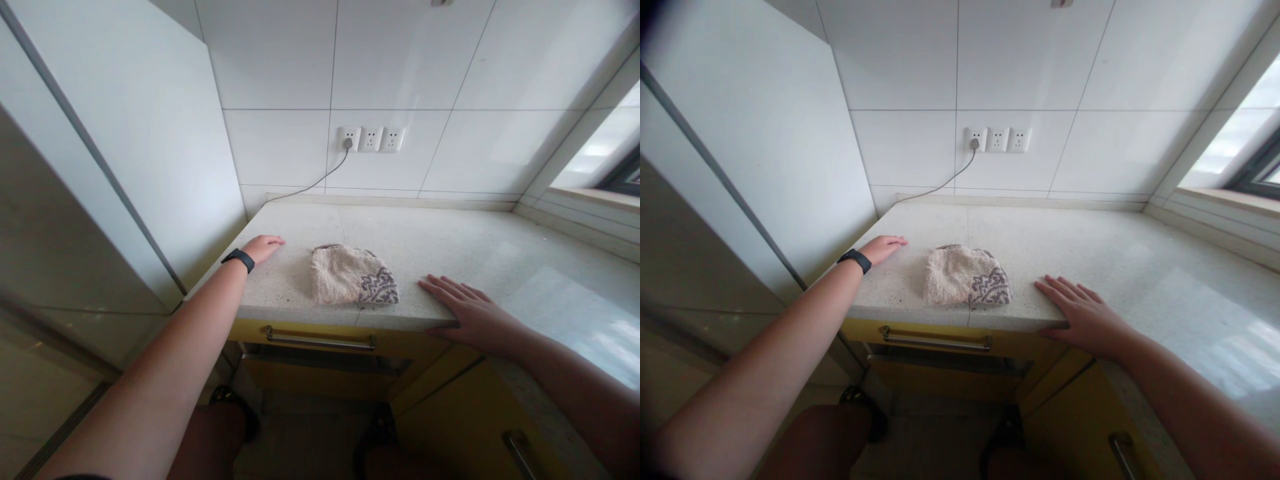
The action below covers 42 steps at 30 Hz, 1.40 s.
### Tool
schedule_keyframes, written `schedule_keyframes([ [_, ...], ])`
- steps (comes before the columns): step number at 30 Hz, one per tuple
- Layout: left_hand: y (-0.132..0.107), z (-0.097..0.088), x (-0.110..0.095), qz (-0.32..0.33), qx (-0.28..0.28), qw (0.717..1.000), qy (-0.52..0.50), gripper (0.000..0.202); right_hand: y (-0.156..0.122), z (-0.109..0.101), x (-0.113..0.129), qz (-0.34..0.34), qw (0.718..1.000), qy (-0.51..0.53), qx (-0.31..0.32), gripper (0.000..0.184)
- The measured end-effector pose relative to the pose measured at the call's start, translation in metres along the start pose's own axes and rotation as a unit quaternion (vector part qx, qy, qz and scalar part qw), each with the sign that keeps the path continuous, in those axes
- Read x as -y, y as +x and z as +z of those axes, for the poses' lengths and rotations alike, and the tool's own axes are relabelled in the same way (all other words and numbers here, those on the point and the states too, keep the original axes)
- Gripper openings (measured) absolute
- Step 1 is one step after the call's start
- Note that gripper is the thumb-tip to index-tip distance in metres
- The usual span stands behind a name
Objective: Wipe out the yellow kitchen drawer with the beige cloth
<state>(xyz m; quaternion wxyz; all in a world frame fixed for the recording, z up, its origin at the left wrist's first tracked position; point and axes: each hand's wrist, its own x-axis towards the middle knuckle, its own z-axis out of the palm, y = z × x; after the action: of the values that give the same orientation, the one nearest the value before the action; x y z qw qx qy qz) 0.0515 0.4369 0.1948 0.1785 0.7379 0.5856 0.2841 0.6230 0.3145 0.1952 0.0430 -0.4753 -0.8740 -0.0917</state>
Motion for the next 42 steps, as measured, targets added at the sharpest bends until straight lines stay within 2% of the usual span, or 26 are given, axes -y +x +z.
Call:
schedule_keyframes([
  [42,0.0022,0.0005,0.0035,0.005,-0.003,1.0,0.003,0.046,0.0,0.0033,-0.0034,-0.011,1.0,0.004,-0.01,0.097],
])
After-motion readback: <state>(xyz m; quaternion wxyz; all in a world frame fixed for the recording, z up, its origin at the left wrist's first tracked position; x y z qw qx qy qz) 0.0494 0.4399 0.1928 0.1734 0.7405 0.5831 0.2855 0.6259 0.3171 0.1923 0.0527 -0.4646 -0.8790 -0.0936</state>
